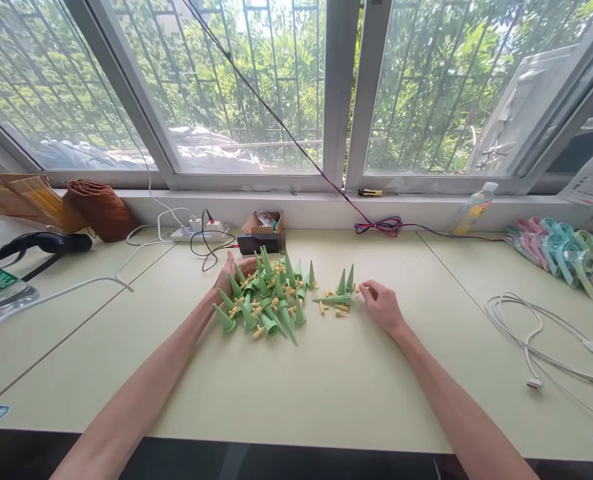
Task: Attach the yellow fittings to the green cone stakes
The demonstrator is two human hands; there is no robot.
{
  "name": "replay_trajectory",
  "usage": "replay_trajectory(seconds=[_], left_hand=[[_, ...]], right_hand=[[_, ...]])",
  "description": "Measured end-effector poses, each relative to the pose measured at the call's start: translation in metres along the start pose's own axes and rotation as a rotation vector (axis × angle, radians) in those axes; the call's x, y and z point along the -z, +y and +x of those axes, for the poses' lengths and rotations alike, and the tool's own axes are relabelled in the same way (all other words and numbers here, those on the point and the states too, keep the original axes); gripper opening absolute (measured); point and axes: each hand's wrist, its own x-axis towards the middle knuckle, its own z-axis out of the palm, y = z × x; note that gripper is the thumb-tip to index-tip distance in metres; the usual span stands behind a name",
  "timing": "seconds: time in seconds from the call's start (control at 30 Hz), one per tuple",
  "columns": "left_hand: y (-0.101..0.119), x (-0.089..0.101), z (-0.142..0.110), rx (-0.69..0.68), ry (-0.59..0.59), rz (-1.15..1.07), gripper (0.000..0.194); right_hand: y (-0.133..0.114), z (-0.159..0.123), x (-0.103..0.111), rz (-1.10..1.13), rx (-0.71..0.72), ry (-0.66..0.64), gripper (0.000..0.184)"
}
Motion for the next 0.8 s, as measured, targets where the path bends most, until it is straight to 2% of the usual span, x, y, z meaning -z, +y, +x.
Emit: replay_trajectory(seconds=[0.2,0.5,0.8], left_hand=[[-0.007,-0.008,0.001,-0.016,0.053,-0.029,0.094],[-0.011,-0.033,0.004,-0.03,-0.008,-0.014,0.09],[-0.015,-0.035,0.01,-0.042,0.017,0.001,0.086]], right_hand=[[0.001,0.0,0.001,-0.011,0.006,-0.011,0.042],[0.001,-0.001,0.001,-0.01,0.005,-0.016,0.041],[0.0,0.0,0.001,-0.011,-0.011,-0.034,0.041]])
